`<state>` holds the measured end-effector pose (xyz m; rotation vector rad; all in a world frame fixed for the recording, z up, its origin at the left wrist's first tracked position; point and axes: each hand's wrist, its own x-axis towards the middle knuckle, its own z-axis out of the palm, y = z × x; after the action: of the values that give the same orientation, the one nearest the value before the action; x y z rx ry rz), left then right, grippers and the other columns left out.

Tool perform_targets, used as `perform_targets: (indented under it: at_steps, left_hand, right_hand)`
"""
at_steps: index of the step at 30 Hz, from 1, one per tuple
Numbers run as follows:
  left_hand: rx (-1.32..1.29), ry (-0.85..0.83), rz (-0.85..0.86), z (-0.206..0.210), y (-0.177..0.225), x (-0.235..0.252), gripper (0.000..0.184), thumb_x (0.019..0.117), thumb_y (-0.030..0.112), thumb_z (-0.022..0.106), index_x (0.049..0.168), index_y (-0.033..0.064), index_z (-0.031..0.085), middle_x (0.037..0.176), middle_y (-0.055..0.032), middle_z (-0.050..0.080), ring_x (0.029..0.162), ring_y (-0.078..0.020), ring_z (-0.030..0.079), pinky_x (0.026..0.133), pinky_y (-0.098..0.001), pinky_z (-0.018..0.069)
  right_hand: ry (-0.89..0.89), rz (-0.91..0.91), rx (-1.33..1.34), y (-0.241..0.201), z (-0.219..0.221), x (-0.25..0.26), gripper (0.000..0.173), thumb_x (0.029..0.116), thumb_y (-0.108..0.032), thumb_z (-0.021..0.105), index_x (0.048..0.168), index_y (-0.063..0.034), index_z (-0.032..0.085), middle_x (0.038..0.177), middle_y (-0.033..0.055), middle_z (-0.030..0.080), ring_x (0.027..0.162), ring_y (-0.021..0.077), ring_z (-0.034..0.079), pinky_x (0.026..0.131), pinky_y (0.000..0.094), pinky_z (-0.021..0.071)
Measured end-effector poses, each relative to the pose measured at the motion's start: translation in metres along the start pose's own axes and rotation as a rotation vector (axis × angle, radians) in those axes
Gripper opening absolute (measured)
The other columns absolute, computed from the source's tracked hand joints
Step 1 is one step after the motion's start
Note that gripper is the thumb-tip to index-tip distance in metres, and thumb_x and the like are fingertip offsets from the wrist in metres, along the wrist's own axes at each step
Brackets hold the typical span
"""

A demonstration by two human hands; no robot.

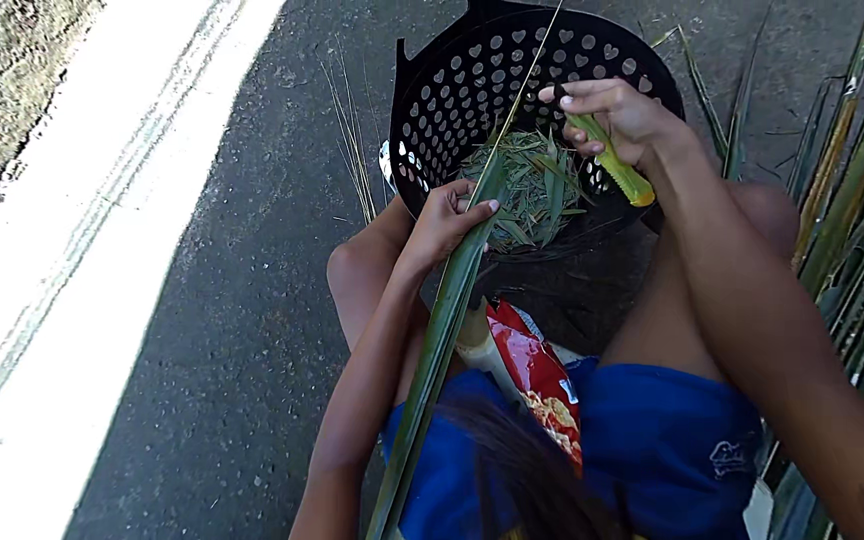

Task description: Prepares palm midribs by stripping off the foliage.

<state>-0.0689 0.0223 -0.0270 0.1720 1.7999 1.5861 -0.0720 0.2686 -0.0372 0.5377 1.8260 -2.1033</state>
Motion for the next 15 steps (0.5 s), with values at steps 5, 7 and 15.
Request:
perform_targets:
  at_steps: [5, 7, 15]
  left_hand:
    - [0.032, -0.021, 0.012, 0.005, 0.001, -0.001, 0.012, 0.0977, -0.008, 0.057, 0.098, 0.0046, 0.056, 0.062, 0.0067, 0.064, 0.048, 0.0017, 0.061, 0.046, -0.0151, 0.0523]
    - [0.059, -0.021, 0.018, 0.008, 0.001, -0.003, 0.011, 0.098, -0.007, 0.058, 0.1, 0.0041, 0.056, 0.064, 0.0061, 0.065, 0.049, 0.0014, 0.061, 0.046, -0.0154, 0.0523]
    - [0.082, -0.092, 0.029, 0.008, -0.003, -0.004, 0.009, 0.0994, -0.003, 0.058, 0.102, 0.0051, 0.057, 0.064, 0.0058, 0.065, 0.048, 0.0021, 0.06, 0.045, -0.0146, 0.0515]
  right_hand:
    - [-0.422, 0.047, -0.008, 0.013, 0.034, -0.007, 0.036, 0.1054, -0.002, 0.034, 0.137, -0.0006, 0.05, 0.069, -0.0059, 0.049, 0.043, -0.005, 0.038, 0.039, 0.0089, 0.0334]
    - [-0.334, 0.047, -0.006, 0.012, 0.034, 0.0, 0.031, 0.1074, -0.003, 0.035, 0.132, 0.0005, 0.053, 0.064, -0.0078, 0.045, 0.043, -0.0048, 0.037, 0.039, 0.0095, 0.0318]
    - [-0.351, -0.005, 0.044, 0.008, 0.005, -0.003, 0.037, 0.1045, -0.004, 0.03, 0.137, -0.0059, 0.047, 0.062, -0.01, 0.043, 0.042, -0.0062, 0.037, 0.039, 0.008, 0.0315]
